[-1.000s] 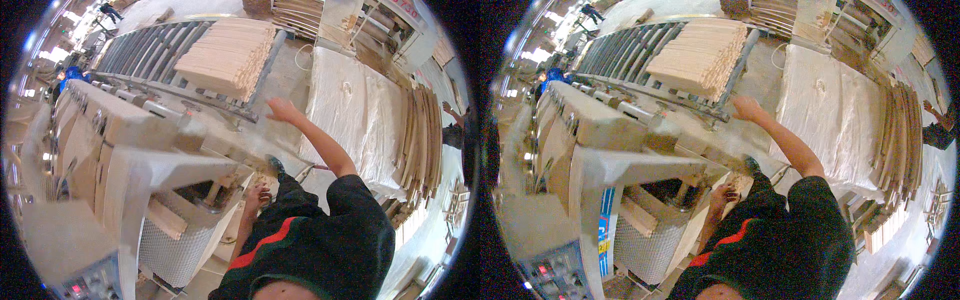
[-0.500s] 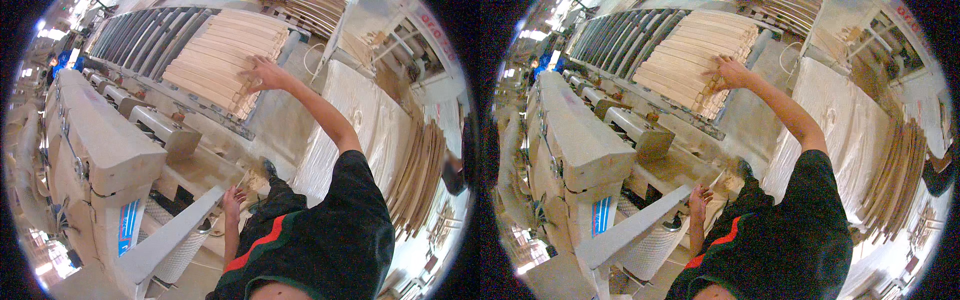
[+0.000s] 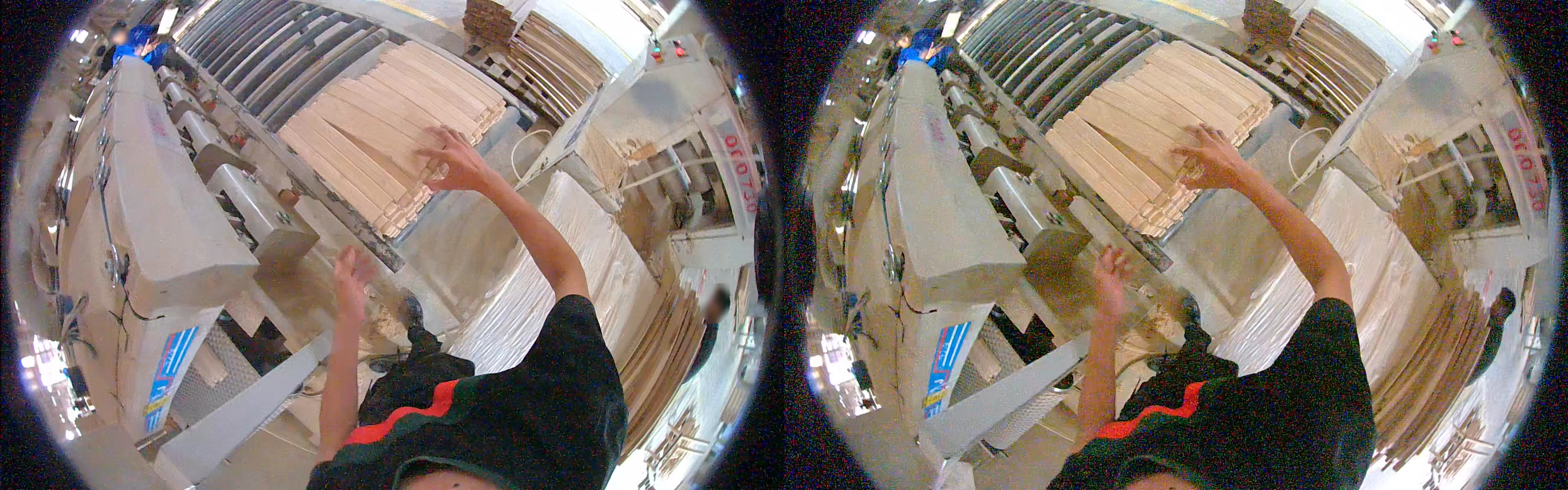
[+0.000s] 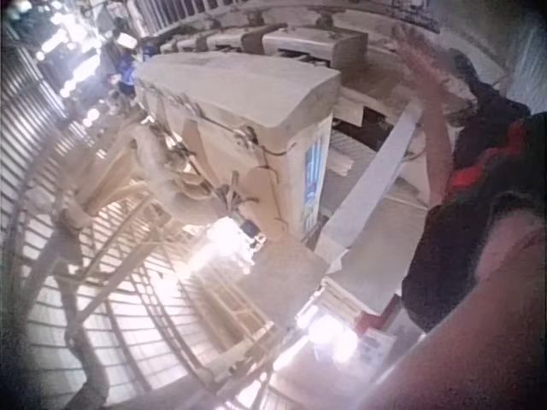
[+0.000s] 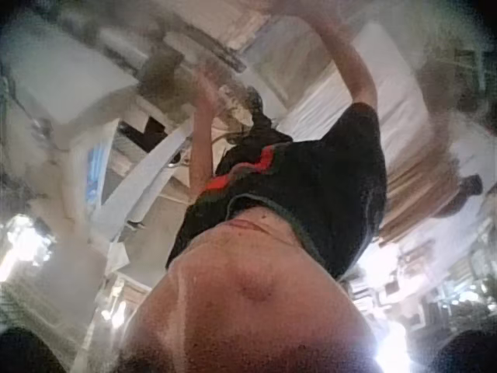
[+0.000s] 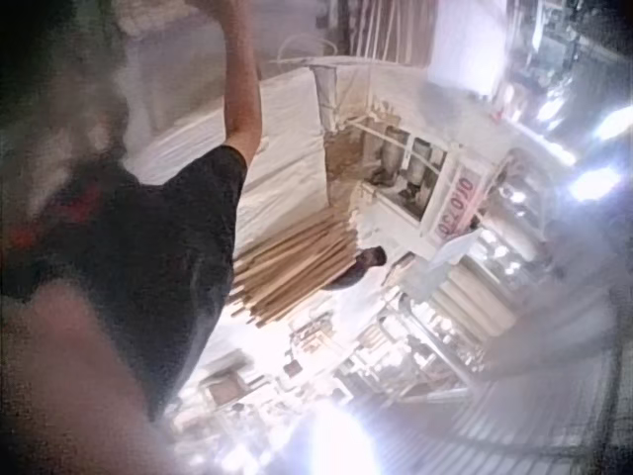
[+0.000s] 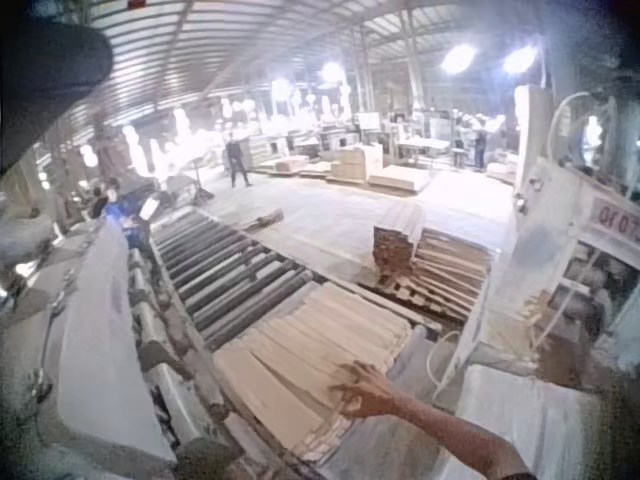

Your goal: The person repeatedly picks up small wooden planks from a conveyor belt and stacks them on a growing pile. The hands are visible throughout, handling the planks one at a time or in small groups.

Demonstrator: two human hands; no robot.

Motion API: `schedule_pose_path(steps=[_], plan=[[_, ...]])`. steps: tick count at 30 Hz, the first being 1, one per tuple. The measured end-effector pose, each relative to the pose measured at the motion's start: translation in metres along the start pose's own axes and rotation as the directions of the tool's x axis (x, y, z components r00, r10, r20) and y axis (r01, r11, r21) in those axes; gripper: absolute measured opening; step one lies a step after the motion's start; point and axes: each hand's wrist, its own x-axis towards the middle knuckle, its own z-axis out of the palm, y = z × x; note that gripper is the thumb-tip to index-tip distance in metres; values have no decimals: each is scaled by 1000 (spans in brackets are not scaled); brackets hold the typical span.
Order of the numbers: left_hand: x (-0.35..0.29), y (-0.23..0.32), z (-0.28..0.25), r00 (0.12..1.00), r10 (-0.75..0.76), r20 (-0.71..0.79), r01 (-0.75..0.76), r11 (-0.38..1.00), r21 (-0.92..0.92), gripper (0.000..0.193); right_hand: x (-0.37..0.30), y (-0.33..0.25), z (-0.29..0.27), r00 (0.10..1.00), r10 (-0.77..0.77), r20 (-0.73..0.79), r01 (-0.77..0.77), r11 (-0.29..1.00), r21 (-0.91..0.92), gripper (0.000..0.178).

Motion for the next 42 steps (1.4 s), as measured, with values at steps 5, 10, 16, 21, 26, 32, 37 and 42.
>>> schedule_pose_path(steps=[5,10,16,21,26,32,37,42], plan=[[32,36,40,998,65,5,-65,998,20,54,13,-16,-5,987,157,44,-154,986,-55,94],[27,34,37,999,35,-26,-35,999,-8,55,42,-34,-4,936,347,63,-333,928,-167,104],[6,26,25,999,-2,-39,1,999,-44,52,51,-39,16,909,416,-15,-409,885,-222,106],[-5,22,10,1000,0,-18,-2,992,-125,50,49,-46,6,889,456,28,-450,884,-128,99],[-22,23,15,993,37,109,-22,990,-137,47,11,-43,-25,756,629,183,-654,705,276,87],[-66,40,15,936,116,332,-87,991,-103,50,-115,-110,-73,814,578,62,-369,432,823,83],[-153,59,3,753,319,576,-356,933,-52,59,-221,-235,-92,908,391,-151,16,327,945,100],[-257,65,-46,583,497,643,-506,841,-192,65,-282,-347,-89,996,62,-60,19,517,856,104]])
